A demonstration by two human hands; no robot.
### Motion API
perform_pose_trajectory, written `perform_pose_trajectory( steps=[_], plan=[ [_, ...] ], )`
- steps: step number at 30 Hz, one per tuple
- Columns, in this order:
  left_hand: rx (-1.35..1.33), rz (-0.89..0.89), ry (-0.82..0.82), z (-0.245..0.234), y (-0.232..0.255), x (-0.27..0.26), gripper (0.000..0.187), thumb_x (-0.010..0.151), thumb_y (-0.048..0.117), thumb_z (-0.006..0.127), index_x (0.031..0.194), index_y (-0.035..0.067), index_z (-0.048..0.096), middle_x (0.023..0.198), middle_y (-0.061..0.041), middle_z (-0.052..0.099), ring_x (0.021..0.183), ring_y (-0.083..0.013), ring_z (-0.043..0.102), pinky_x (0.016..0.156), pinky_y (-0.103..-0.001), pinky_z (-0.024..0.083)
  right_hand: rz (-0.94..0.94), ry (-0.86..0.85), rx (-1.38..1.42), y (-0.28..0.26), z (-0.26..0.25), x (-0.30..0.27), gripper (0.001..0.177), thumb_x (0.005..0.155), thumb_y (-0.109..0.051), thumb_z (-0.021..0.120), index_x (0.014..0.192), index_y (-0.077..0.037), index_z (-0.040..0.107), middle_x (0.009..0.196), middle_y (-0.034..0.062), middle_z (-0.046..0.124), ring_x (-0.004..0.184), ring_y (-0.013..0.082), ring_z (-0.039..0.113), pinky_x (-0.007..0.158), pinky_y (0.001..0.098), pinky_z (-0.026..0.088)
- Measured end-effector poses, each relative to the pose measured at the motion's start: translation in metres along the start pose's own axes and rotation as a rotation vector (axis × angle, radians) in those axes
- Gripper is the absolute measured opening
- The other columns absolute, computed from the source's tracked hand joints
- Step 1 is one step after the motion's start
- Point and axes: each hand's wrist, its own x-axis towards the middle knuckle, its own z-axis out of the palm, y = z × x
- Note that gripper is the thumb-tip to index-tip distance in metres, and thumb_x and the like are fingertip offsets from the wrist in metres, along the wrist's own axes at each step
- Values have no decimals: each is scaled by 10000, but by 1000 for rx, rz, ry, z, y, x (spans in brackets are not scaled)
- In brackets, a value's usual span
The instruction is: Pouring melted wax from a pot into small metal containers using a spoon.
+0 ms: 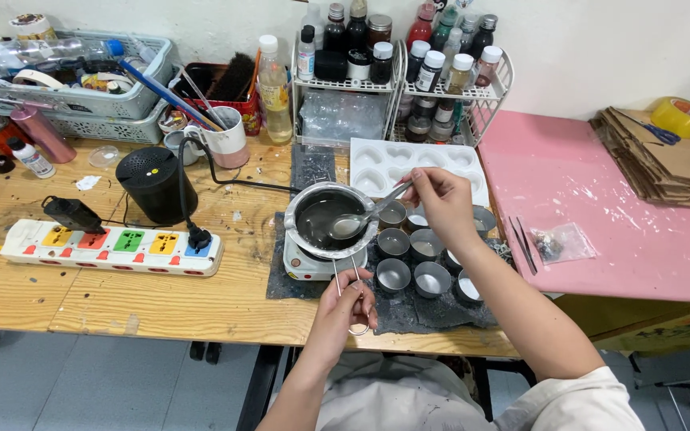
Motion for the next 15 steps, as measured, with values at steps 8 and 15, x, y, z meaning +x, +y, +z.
perform_pose_trajectory(
  steps=[8,15],
  plan=[
    [9,-6,-5,-2,9,-5,271,1049,211,421,1227,47,541,724,-5,540,607,-114,609,598,-269,521,26,64,-12,-19,-32,-11,251,1083,-155,586,1042,40,739,799,36,707,686,64,615,636,222,503],
    [16,-12,4,-3,11,-5,275,1056,223,425,1214,35,548,713,-13,540,610,-118,611,591,-256,504,64,159,-98,-17,-67,-34,227,1080,-136,585,1043,27,739,804,38,708,710,55,623,646,206,489]
  ],
)
